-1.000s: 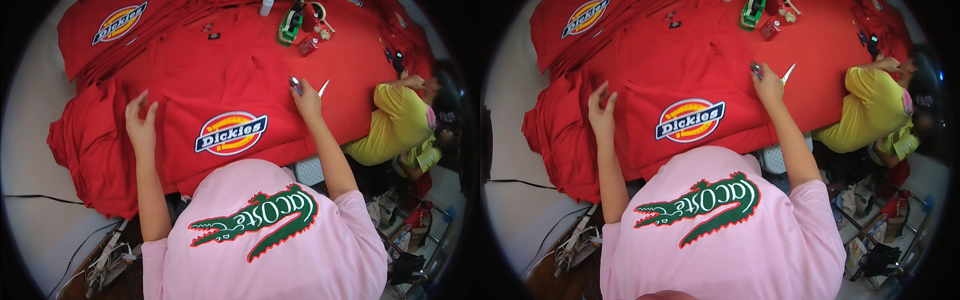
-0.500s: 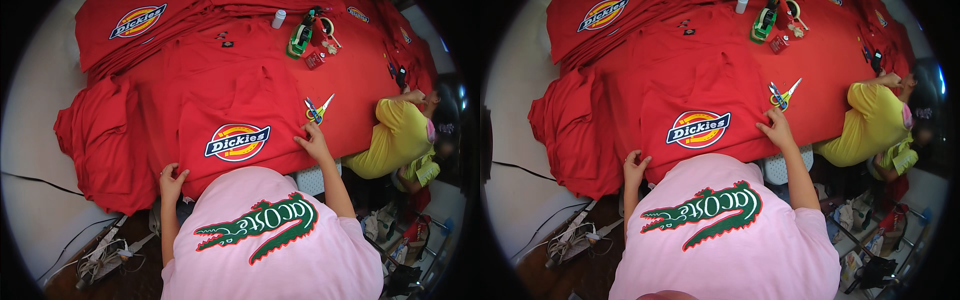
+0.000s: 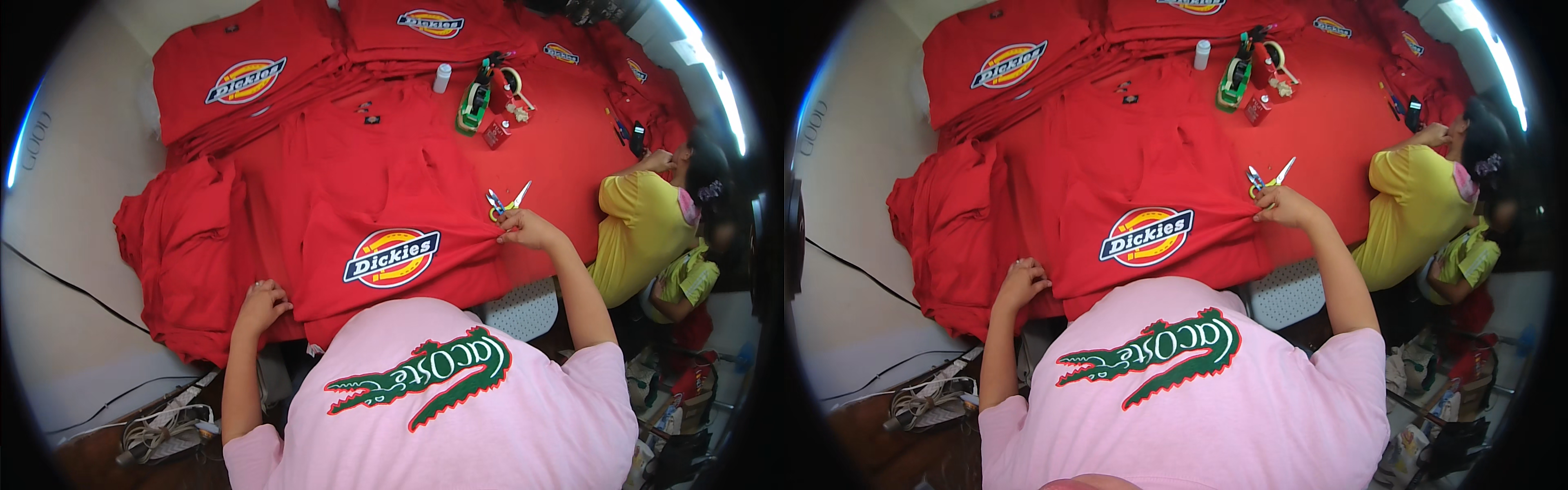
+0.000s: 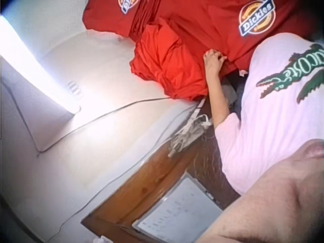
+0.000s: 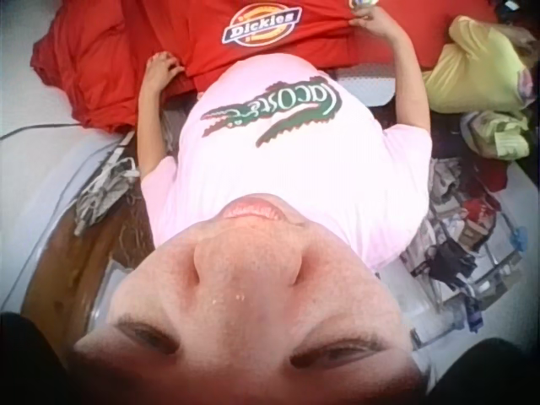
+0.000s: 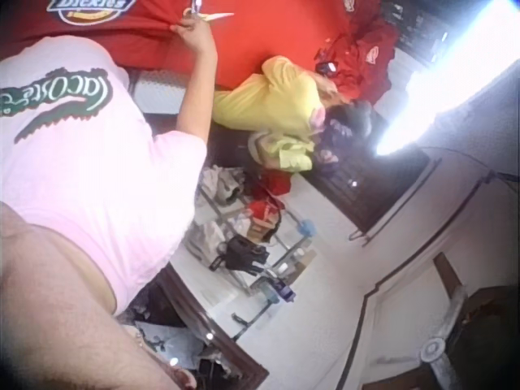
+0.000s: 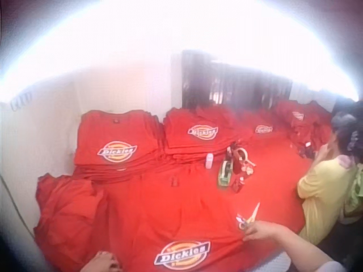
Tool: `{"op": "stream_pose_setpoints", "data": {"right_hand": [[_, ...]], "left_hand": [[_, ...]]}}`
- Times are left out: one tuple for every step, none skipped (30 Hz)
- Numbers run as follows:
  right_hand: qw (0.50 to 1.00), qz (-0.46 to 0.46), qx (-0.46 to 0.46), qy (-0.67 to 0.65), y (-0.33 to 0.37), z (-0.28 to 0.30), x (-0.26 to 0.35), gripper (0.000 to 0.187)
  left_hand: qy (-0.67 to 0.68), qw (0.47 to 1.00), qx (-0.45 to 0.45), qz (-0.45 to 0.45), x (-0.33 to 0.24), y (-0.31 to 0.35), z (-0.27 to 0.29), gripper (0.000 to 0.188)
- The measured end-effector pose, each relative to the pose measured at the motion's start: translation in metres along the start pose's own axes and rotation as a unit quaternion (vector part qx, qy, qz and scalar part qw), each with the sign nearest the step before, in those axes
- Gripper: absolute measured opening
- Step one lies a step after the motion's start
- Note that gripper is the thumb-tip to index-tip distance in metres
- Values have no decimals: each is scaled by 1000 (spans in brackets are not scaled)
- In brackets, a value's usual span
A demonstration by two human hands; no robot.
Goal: The person inspects and organizes red shirts by picking them up from a table, checking the collars and labels, and smoothing them out. The person uses shears to trim a small thread from a garment and handles small plastic tags.
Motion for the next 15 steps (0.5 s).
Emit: {"op": "stream_pose_setpoints", "data": {"right_hand": [[1000, -1, 11, 8, -2, 4, 1, 24], [1000, -2, 19, 9, -3, 5, 6, 24], [1000, -3, 28, 9, -6, 6, 12, 24], [999, -9, 35, 9, -2, 6, 13, 25], [999, 0, 32, 4, -3, 4, 12, 24], [999, 9, 30, -1, -6, -3, 7, 23], [999, 17, 27, -5, -6, -9, 1, 23], [999, 4, 35, -5, -4, -14, -7, 23], [999, -8, 44, -5, -2, -19, -14, 24], [998, -18, 54, -5, -1, -26, -22, 25], [998, -12, 53, -28, -2, -31, -27, 29], [998, -6, 53, -40, -5, -35, -33, 29], [997, 1, 55, -52, -8, -40, -31, 29], [996, 7, 57, -65, -9, -42, -31, 29], [996, 4, 52, -74, -10, -42, -32, 29]], "left_hand": [[70, 997, -12, -2, 4, -4, -3, 22], [140, 990, -19, -4, 2, -6, -4, 20], [206, 978, -24, 8, 0, -8, -9, 19], [268, 963, -20, 12, -10, -11, -14, 24], [260, 966, 4, -1, -10, -8, -24, 26], [252, 967, 27, -13, -10, -6, -34, 29], [222, 974, 30, -19, -8, -5, -40, 36], [188, 982, 24, -5, -11, -3, -38, 39], [154, 988, 17, 9, -14, -1, -35, 42], [120, 992, 10, 26, -15, 3, -34, 44], [122, 991, -8, 44, -11, 7, -33, 53], [113, 993, -19, 39, -11, 8, -33, 55], [104, 994, -28, 37, -10, 10, -32, 57], [94, 994, -37, 34, -10, 12, -31, 58], [87, 995, -27, 34, -10, 12, -33, 57]]}}
Point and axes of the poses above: each hand's wrist, its own y-axis away from the middle knuckle, its own z-axis out of the back of the hand, x = y × z, the point moved 8 cm from there along -y, towards the middle knuckle, and after that the axes turned 3 degrees about x, right-handed, at the moved point
